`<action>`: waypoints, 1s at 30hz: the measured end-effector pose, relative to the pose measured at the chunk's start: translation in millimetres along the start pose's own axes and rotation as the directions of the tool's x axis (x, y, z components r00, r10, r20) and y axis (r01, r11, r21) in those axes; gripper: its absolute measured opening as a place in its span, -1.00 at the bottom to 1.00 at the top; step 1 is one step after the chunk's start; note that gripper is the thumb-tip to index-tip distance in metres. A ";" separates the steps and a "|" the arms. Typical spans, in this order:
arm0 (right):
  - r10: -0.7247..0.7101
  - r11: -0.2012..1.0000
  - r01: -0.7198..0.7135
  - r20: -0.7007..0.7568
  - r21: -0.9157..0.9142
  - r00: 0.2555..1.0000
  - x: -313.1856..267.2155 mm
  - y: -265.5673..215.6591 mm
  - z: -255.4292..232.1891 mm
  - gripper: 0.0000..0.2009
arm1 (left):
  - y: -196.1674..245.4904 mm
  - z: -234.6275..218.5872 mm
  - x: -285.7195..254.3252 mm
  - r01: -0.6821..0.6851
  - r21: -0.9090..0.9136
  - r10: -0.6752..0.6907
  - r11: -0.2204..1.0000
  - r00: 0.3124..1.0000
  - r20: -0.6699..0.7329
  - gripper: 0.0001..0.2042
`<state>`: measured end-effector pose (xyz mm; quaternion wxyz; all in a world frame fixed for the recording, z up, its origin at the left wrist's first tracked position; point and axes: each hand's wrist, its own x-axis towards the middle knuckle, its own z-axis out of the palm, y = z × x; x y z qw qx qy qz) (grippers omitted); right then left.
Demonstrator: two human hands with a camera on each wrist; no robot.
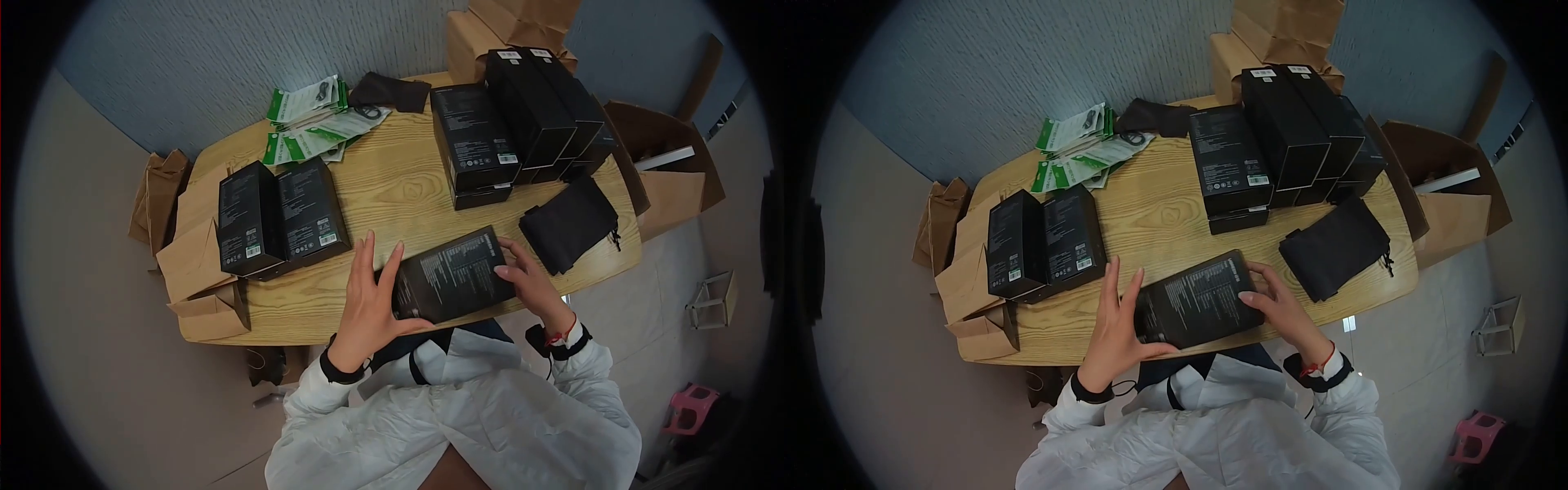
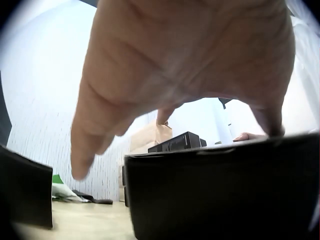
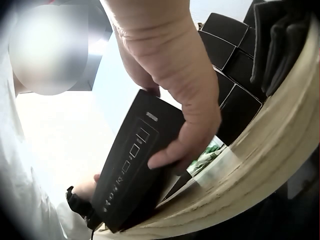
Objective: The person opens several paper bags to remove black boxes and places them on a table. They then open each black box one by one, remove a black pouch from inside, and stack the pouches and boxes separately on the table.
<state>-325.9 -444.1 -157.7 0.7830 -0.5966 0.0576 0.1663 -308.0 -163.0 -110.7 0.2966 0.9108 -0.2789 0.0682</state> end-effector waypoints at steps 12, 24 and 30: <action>-0.116 0.880 0.097 -0.011 -0.465 0.993 6.5 -7.0 -9.5 -0.72 | 11.3 7.0 -43.8 0.140 -0.029 -0.133 0.990 0.975 0.176 0.10; -0.192 0.748 0.398 0.401 -0.531 0.896 5.7 -20.9 -1.5 0.16 | -22.2 14.8 -67.5 0.365 -0.609 -0.374 0.704 0.920 0.119 0.07; -0.051 0.981 0.090 0.213 -0.174 0.976 12.5 3.5 -11.4 -0.28 | -20.8 3.1 -65.6 0.337 -0.435 -0.316 0.835 0.941 0.124 0.10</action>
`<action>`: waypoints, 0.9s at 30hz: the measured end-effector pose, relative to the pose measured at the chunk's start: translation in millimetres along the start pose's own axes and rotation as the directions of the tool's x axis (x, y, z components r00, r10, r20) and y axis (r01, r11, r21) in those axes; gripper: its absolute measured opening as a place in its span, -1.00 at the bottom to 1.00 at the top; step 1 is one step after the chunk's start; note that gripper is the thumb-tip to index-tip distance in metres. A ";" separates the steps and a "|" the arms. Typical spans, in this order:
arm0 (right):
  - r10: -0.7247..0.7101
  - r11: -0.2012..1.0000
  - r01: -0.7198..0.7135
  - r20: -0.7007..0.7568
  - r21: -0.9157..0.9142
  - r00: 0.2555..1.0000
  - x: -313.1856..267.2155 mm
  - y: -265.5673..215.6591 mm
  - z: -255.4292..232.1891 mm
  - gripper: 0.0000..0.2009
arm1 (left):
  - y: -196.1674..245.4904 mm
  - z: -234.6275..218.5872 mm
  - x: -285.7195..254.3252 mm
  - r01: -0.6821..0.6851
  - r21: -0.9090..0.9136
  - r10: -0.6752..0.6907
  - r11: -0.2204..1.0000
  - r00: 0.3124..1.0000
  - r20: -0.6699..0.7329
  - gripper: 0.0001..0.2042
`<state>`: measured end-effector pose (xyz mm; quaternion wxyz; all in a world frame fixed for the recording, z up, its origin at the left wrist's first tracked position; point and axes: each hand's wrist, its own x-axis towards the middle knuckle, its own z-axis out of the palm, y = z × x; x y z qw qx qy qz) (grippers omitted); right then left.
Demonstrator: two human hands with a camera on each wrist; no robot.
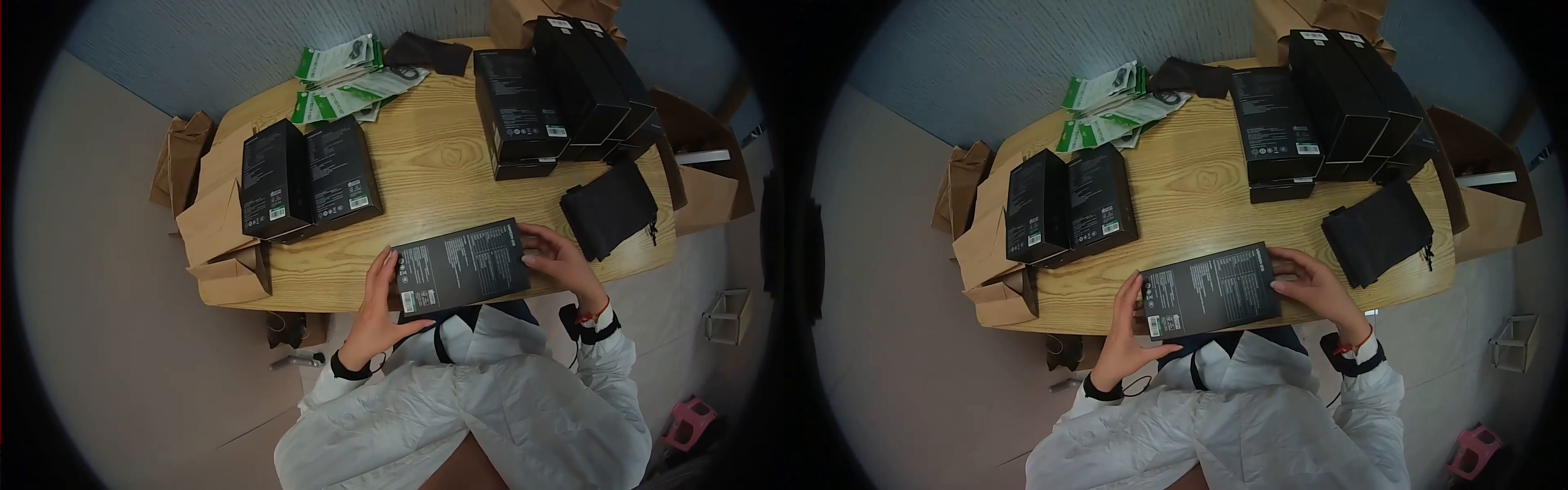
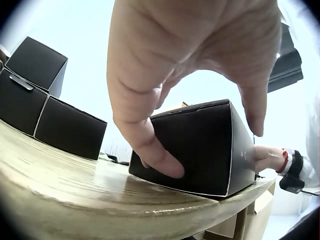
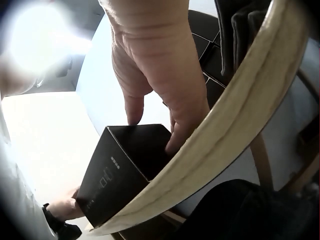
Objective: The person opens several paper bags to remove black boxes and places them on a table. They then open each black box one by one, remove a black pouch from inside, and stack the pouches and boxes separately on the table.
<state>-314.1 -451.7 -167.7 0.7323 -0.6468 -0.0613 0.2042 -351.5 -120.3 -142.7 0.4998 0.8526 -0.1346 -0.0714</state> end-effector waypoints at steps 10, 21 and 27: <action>0.087 0.989 -0.087 0.008 0.119 0.996 5.3 -3.1 0.3 -0.53 | -8.6 5.7 11.4 -0.104 0.213 0.104 0.971 0.994 0.011 0.12; 0.073 0.991 -0.080 0.063 0.105 0.995 8.9 -6.1 -1.2 -0.40 | -13.3 5.5 12.7 -0.146 0.228 0.151 0.963 0.989 -0.004 0.10; 0.059 0.998 -0.059 0.042 -0.009 0.997 13.1 -7.2 0.4 -0.37 | -11.4 6.3 14.9 -0.186 0.283 0.192 0.941 0.981 0.005 0.08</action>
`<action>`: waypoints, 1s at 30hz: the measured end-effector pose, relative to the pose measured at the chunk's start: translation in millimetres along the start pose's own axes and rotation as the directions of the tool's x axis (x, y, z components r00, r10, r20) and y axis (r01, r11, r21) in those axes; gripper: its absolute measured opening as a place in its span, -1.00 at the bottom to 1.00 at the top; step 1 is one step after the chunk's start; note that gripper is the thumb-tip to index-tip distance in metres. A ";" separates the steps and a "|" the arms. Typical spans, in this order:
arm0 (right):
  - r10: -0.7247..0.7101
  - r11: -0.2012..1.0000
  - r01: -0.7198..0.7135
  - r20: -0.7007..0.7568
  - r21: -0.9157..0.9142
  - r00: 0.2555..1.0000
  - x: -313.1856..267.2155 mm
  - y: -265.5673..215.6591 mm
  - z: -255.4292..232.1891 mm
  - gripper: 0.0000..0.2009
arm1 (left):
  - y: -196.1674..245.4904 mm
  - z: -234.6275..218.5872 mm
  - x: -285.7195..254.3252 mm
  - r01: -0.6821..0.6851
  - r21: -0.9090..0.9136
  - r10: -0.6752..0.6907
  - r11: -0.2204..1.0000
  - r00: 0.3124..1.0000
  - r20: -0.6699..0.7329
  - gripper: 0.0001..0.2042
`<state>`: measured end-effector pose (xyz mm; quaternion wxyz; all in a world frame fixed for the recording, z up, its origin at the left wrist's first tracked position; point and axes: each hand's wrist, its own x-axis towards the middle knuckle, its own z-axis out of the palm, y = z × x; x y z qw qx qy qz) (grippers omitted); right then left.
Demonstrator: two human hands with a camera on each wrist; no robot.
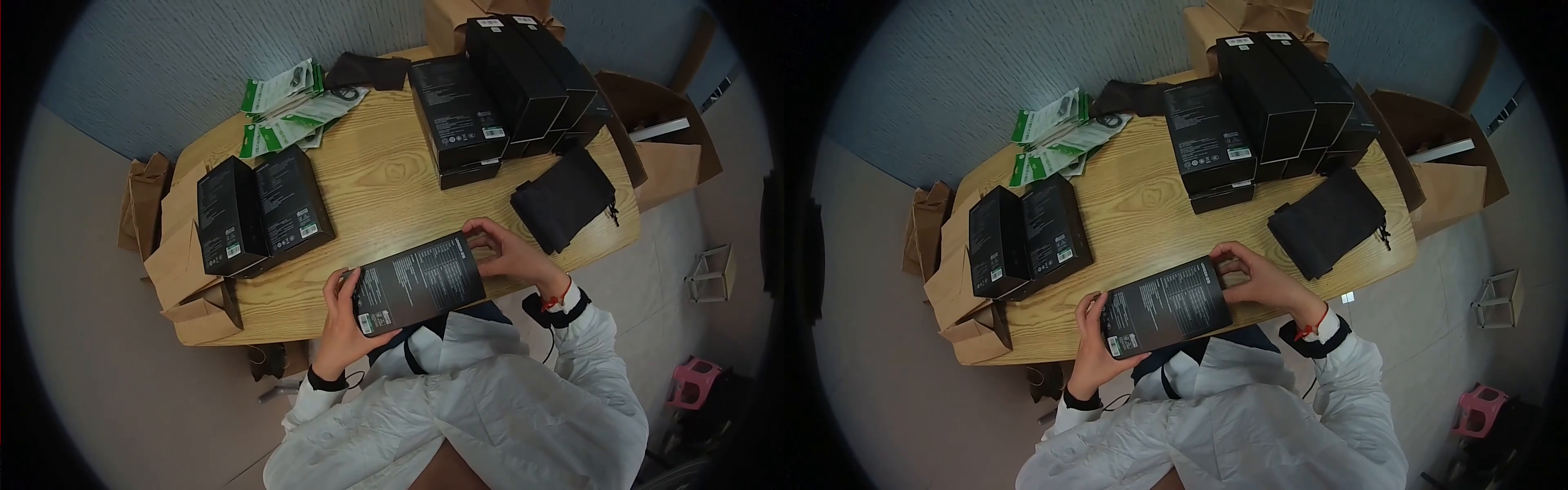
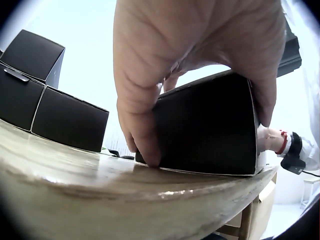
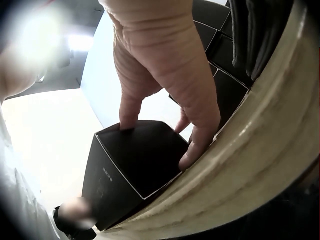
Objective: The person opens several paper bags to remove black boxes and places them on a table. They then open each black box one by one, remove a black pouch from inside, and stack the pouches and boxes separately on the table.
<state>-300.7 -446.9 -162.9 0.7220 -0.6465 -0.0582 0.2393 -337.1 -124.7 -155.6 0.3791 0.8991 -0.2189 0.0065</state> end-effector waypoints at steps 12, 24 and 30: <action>-0.001 0.995 0.001 0.000 -0.095 1.000 -1.5 -0.3 -2.2 -0.36 | -9.3 10.9 -4.8 -0.067 -0.026 0.064 0.997 0.992 -0.107 -0.07; -0.057 0.998 0.059 0.047 -0.036 0.997 2.2 -6.8 5.5 -0.23 | -28.9 13.5 -8.0 -0.200 0.007 0.198 0.980 0.963 -0.180 -0.10; -0.158 0.982 0.159 0.023 -0.101 0.987 -10.3 -33.3 24.9 -0.20 | -29.5 13.6 -9.7 -0.251 -0.006 0.240 0.968 0.934 -0.265 -0.09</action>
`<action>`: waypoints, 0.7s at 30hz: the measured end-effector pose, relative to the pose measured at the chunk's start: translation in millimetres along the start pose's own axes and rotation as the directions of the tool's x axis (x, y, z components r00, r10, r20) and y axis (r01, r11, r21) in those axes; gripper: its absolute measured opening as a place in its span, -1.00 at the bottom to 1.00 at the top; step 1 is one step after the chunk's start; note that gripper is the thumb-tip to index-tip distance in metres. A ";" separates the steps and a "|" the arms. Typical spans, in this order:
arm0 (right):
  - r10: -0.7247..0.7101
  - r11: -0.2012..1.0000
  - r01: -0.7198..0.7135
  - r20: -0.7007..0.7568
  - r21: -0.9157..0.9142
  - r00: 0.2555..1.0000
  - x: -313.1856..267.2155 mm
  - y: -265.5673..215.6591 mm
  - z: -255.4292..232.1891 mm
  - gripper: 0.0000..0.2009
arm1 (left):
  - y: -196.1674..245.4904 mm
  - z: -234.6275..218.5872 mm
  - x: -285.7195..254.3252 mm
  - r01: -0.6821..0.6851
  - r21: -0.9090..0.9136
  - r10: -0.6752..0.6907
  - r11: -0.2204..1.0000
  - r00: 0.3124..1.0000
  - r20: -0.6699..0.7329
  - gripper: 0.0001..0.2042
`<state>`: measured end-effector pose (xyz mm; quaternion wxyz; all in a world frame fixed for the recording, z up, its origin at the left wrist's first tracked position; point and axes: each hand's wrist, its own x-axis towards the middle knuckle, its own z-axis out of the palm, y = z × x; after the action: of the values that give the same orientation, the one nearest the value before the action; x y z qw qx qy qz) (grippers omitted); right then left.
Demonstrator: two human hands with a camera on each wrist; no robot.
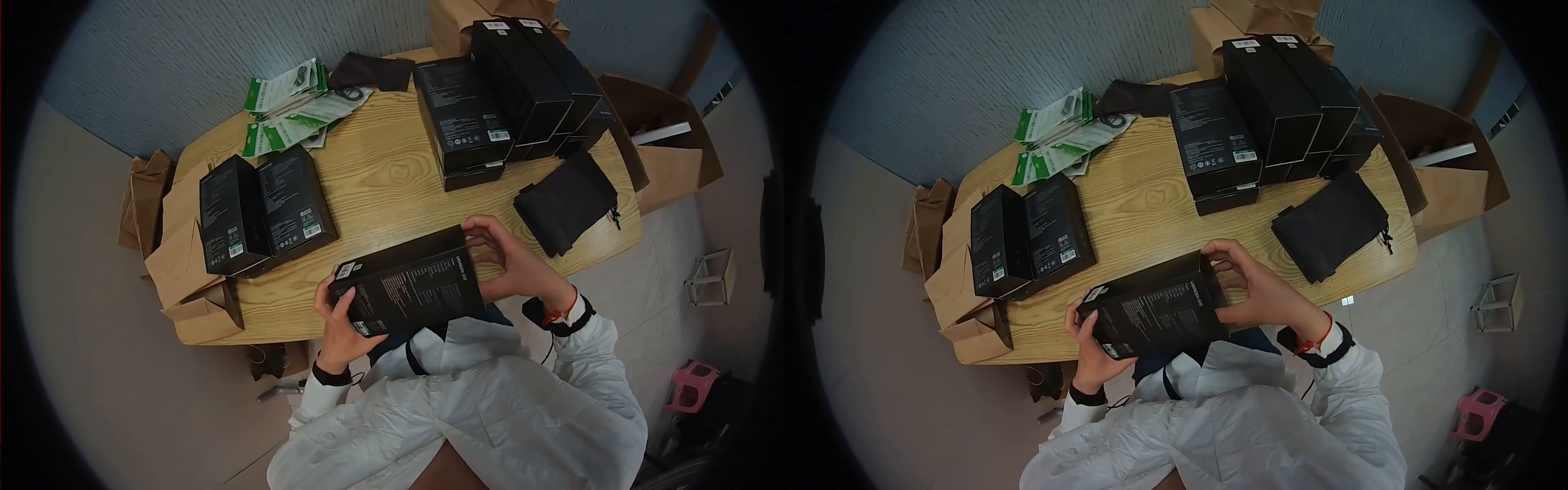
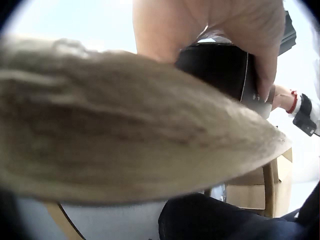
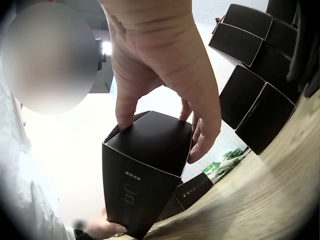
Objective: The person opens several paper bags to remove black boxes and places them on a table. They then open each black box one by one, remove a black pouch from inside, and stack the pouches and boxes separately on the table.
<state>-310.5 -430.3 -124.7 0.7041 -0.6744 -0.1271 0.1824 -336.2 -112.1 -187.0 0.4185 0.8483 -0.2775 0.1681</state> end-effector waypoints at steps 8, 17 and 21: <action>0.065 0.992 -0.057 -0.074 0.109 0.995 1.9 15.9 -4.1 -0.30 | 9.6 7.3 -0.9 0.305 -0.515 -0.357 0.801 0.934 -0.002 0.19; 0.142 0.990 -0.141 -0.064 0.024 0.988 -3.9 48.8 -19.9 -0.53 | 7.8 -11.0 3.0 0.277 -0.038 -0.262 0.960 0.937 0.233 0.17; 0.188 0.960 -0.190 0.029 0.205 0.982 -6.6 51.9 -29.4 -0.47 | 6.0 -11.0 2.8 0.236 -0.066 -0.218 0.970 0.953 0.209 0.11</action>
<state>-308.3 -458.5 -177.6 0.7490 -0.6059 -0.0457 0.2642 -338.2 -107.2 -175.4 0.4427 0.8674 -0.2261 0.0201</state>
